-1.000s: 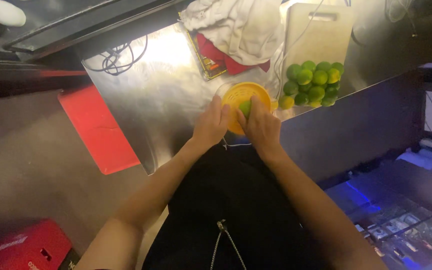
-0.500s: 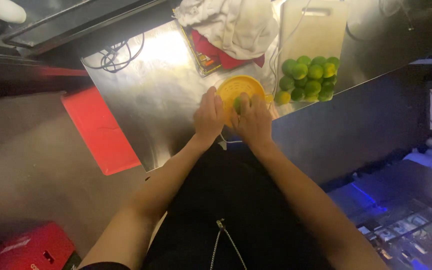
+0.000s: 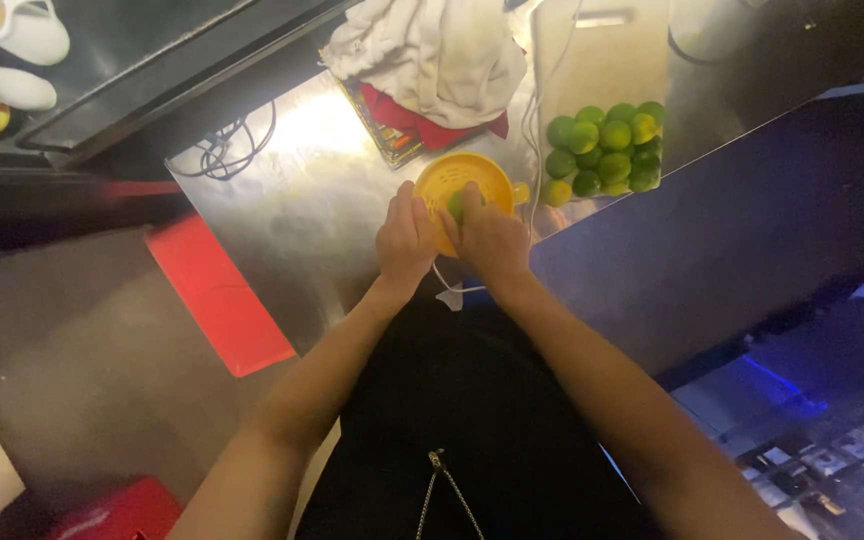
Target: Juicing lime halves using a manual citrus juicer.
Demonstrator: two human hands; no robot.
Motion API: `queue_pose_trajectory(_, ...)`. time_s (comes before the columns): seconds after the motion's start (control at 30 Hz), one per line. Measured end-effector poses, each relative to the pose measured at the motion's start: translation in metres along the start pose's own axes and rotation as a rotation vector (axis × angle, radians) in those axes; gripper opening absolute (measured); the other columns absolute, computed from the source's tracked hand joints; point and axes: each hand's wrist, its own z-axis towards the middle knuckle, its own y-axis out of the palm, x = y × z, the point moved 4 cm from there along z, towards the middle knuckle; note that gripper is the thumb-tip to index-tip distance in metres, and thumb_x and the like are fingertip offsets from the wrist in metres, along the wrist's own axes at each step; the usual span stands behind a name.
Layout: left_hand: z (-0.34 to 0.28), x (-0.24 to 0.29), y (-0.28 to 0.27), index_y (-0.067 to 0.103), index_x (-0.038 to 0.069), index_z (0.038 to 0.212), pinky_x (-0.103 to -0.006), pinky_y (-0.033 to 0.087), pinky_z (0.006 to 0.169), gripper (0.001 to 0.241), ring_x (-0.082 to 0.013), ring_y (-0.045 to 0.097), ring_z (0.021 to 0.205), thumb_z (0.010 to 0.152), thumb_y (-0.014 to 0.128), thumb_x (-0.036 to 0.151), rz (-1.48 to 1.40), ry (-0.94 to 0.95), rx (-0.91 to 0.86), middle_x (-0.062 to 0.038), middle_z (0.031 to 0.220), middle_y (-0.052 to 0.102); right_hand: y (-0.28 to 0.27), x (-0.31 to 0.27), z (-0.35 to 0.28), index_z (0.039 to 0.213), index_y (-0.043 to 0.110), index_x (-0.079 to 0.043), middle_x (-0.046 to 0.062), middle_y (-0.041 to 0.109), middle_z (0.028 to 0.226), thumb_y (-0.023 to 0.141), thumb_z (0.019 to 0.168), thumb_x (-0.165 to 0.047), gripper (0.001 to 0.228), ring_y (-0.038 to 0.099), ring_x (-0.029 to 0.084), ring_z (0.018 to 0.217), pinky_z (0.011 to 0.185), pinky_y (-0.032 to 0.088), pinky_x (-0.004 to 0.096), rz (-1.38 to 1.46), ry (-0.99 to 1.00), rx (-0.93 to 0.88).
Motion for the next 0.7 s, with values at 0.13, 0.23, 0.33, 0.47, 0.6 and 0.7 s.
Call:
queue_pose_trajectory(0.13, -0.002, -0.003, 0.003, 0.053, -0.005, 0.132, -0.0471, 0.056, 0.071, 0.031, -0.0439, 0.066, 0.09, 0.108, 0.048, 0.013, 0.068, 0.076, 0.001, -0.025, 0.108, 0.066, -0.01, 0.0, 0.001, 0.111, 0.052, -0.008, 0.019, 0.066, 0.064, 0.063, 0.097, -0.054, 0.05, 0.067, 0.043, 0.057, 0.047, 0.053, 0.053, 0.081, 0.041, 0.017)
queue_pose_trajectory(0.23, -0.004, 0.001, 0.002, 0.053, -0.005, 0.133, -0.0461, 0.056, 0.072, 0.03, -0.0434, 0.066, 0.091, 0.109, 0.048, 0.012, 0.07, 0.091, 0.011, -0.025, 0.11, 0.066, -0.018, 0.002, -0.001, 0.11, 0.052, -0.007, 0.021, 0.066, 0.063, 0.064, 0.094, -0.054, 0.051, 0.067, 0.045, 0.057, 0.048, 0.053, 0.054, 0.132, 0.069, 0.018)
queue_pose_trajectory(0.33, -0.006, 0.002, -0.001, 0.054, -0.004, 0.133, -0.0457, 0.057, 0.072, 0.03, -0.0429, 0.067, 0.09, 0.108, 0.049, 0.012, 0.032, 0.034, -0.002, -0.024, 0.111, 0.066, -0.022, 0.0, -0.001, 0.109, 0.052, -0.007, 0.022, 0.067, 0.067, 0.064, 0.094, -0.052, 0.049, 0.068, 0.046, 0.062, 0.052, 0.053, 0.056, 0.169, 0.106, -0.015)
queue_pose_trajectory(0.47, -0.004, 0.003, -0.002, 0.055, -0.001, 0.133, -0.0464, 0.056, 0.073, 0.03, -0.043, 0.067, 0.091, 0.108, 0.049, 0.014, 0.033, -0.025, -0.011, -0.023, 0.113, 0.067, -0.018, 0.001, 0.0, 0.111, 0.054, -0.008, 0.024, 0.069, 0.077, 0.061, 0.098, -0.049, 0.043, 0.069, 0.047, 0.069, 0.058, 0.053, 0.058, 0.205, 0.135, -0.037)
queue_pose_trajectory(0.6, -0.009, 0.0, 0.001, 0.055, 0.003, 0.132, -0.0473, 0.056, 0.074, 0.028, -0.0428, 0.068, 0.093, 0.109, 0.048, 0.016, 0.034, -0.105, 0.022, -0.021, 0.112, 0.067, -0.021, -0.007, -0.004, 0.108, 0.055, -0.008, 0.022, 0.068, 0.081, 0.062, 0.098, -0.047, 0.041, 0.067, 0.046, 0.069, 0.059, 0.052, 0.057, 0.15, 0.087, 0.02)
queue_pose_trajectory(0.7, -0.005, 0.005, 0.004, 0.056, 0.006, 0.13, -0.0476, 0.056, 0.072, 0.026, -0.0422, 0.068, 0.09, 0.108, 0.048, 0.017, 0.053, -0.149, 0.034, -0.019, 0.109, 0.068, -0.017, -0.005, -0.002, 0.105, 0.055, -0.008, 0.018, 0.064, 0.083, 0.066, 0.098, -0.043, 0.037, 0.065, 0.042, 0.069, 0.06, 0.05, 0.053, 0.105, -0.035, 0.107)
